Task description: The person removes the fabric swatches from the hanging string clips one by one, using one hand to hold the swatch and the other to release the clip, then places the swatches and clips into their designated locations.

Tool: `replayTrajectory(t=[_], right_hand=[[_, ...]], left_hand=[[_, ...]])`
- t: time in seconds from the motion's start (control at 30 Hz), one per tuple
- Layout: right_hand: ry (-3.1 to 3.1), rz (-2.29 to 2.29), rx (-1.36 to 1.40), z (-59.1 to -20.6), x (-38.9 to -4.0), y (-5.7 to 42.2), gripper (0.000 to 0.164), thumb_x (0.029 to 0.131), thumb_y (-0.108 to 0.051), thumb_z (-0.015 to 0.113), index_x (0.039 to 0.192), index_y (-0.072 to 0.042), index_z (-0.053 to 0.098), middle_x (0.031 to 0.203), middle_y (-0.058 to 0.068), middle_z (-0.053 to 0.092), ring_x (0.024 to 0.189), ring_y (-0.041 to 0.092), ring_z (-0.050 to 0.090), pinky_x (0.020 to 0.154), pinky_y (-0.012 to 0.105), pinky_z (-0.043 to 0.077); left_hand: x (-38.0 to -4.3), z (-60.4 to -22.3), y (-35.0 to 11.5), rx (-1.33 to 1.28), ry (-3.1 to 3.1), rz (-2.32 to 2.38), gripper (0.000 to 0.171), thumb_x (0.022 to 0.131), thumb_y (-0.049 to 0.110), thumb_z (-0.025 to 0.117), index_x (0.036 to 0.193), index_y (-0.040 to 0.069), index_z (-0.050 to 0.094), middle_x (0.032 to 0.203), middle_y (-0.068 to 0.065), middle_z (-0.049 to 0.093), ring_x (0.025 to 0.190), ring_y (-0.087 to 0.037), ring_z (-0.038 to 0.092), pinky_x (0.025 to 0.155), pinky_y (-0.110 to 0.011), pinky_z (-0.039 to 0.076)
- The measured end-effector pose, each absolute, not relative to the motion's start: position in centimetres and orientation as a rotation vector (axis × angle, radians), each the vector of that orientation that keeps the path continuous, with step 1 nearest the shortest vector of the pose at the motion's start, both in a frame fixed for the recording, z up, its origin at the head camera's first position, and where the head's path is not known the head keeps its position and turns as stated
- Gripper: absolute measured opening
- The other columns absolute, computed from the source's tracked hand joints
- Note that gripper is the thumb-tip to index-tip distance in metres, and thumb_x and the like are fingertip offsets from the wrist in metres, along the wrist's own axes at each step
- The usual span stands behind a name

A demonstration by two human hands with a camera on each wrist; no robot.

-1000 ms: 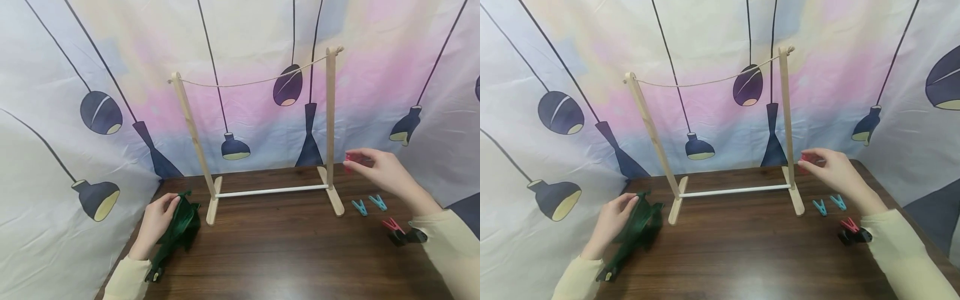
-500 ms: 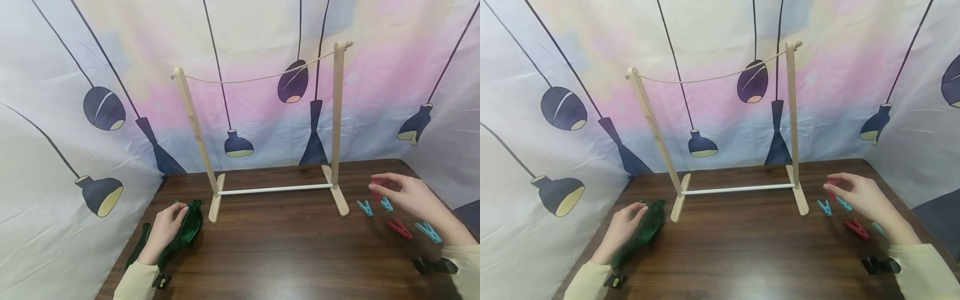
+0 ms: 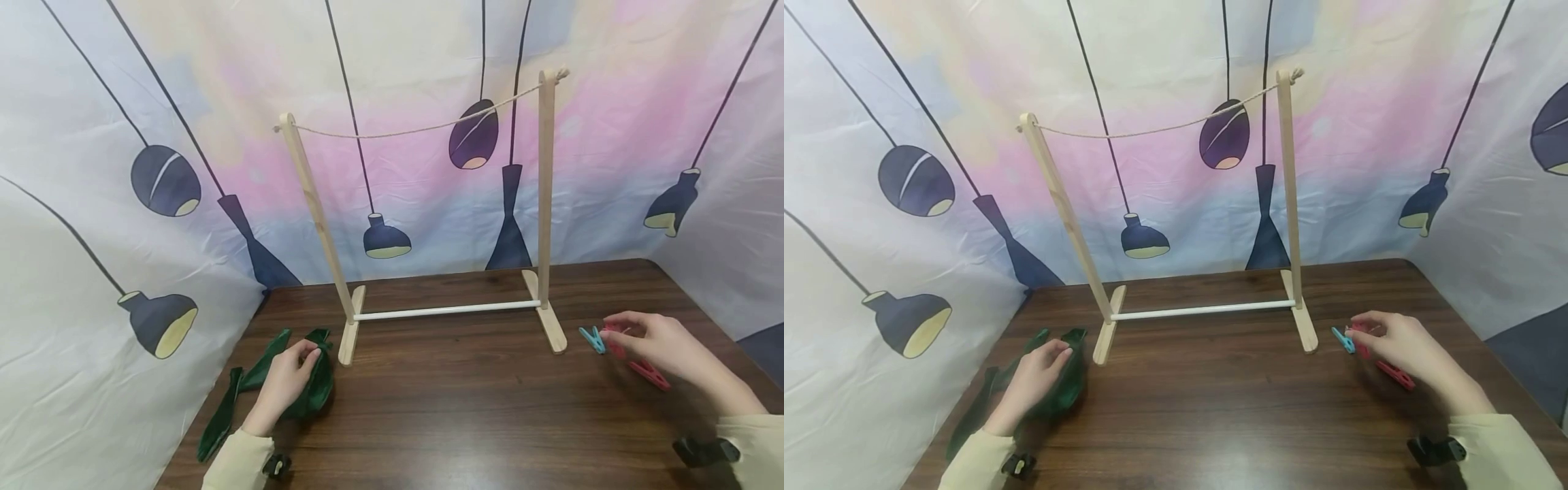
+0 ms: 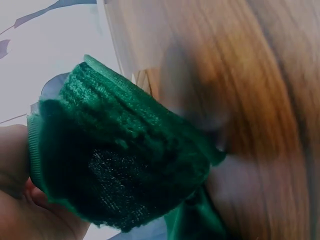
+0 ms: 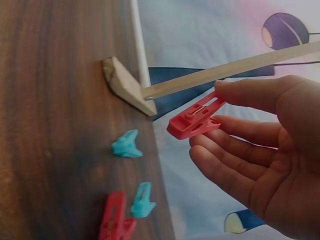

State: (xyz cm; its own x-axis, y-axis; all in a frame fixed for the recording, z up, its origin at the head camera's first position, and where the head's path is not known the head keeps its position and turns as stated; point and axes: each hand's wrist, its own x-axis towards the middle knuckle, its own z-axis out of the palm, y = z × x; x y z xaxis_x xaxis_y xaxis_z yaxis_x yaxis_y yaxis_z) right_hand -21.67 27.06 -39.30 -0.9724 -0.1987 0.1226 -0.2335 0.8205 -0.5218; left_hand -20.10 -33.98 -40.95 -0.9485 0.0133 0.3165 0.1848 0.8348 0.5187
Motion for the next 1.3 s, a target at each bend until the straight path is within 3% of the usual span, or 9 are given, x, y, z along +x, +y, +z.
replayTrajectory(t=[0.1,0.23,0.47,0.7,0.87,1.03,1.3], right_hand=[[-2.960,0.837,0.352,-40.2,-21.8,27.0,0.049,0.097,-0.039,0.068,0.121,0.003,0.067,0.099,0.006,0.072,0.086,0.023,0.069,0.069,0.041,0.053],[-2.978,0.803,0.383,-41.2,-21.9,26.7,0.046,0.095,-0.037,0.070,0.116,0.005,0.069,0.096,0.005,0.072,0.090,0.030,0.069,0.077,0.052,0.053],[-3.025,0.813,0.422,-42.3,-21.9,26.4,0.040,0.096,-0.034,0.070,0.111,0.003,0.071,0.088,-0.003,0.069,0.090,0.025,0.065,0.073,0.043,0.050],[-3.097,0.829,0.420,-43.1,-22.0,26.3,0.040,0.096,-0.036,0.068,0.111,0.001,0.070,0.087,-0.002,0.067,0.078,0.016,0.060,0.070,0.039,0.049],[-3.125,0.844,0.414,-43.5,-22.0,25.9,0.041,0.096,-0.038,0.069,0.109,0.001,0.070,0.094,0.002,0.070,0.085,0.019,0.062,0.069,0.039,0.050],[-3.131,0.847,0.405,-43.6,-22.1,25.6,0.042,0.094,-0.039,0.070,0.107,0.000,0.071,0.094,0.003,0.070,0.083,0.019,0.061,0.068,0.038,0.049],[-3.128,0.900,0.359,-44.3,-22.2,25.4,0.039,0.093,-0.039,0.072,0.102,-0.002,0.066,0.072,-0.003,0.059,0.068,0.015,0.055,0.064,0.035,0.044]], left_hand=[[-20.3,-41.4,-33.6,-0.132,-2.743,-0.825,0.013,0.100,0.009,0.062,0.108,-0.001,0.068,0.088,-0.008,0.069,0.058,-0.012,0.047,0.055,-0.027,0.041],[-20.4,-41.8,-33.3,-0.124,-2.760,-0.822,0.012,0.100,0.009,0.063,0.107,0.000,0.066,0.090,-0.008,0.069,0.055,-0.013,0.045,0.052,-0.028,0.039],[-20.7,-42.7,-32.8,-0.158,-2.781,-0.805,0.007,0.098,0.008,0.065,0.103,0.003,0.066,0.088,-0.008,0.069,0.059,-0.012,0.048,0.056,-0.029,0.041],[-20.4,-43.4,-32.5,-0.194,-2.865,-0.830,0.005,0.097,0.009,0.066,0.094,0.005,0.063,0.079,0.000,0.064,0.056,-0.011,0.045,0.054,-0.027,0.038],[-20.0,-43.9,-32.4,-0.230,-2.960,-0.820,0.009,0.096,0.005,0.066,0.091,0.010,0.061,0.074,0.004,0.057,0.059,-0.012,0.044,0.057,-0.028,0.039],[-20.0,-44.0,-32.5,-0.243,-2.982,-0.799,0.009,0.095,0.005,0.067,0.093,0.010,0.060,0.075,0.002,0.058,0.063,-0.012,0.050,0.060,-0.030,0.042],[-20.1,-43.7,-32.3,-0.280,-3.006,-0.809,0.011,0.094,0.003,0.069,0.095,0.008,0.059,0.079,0.000,0.060,0.069,-0.013,0.054,0.063,-0.032,0.045]])
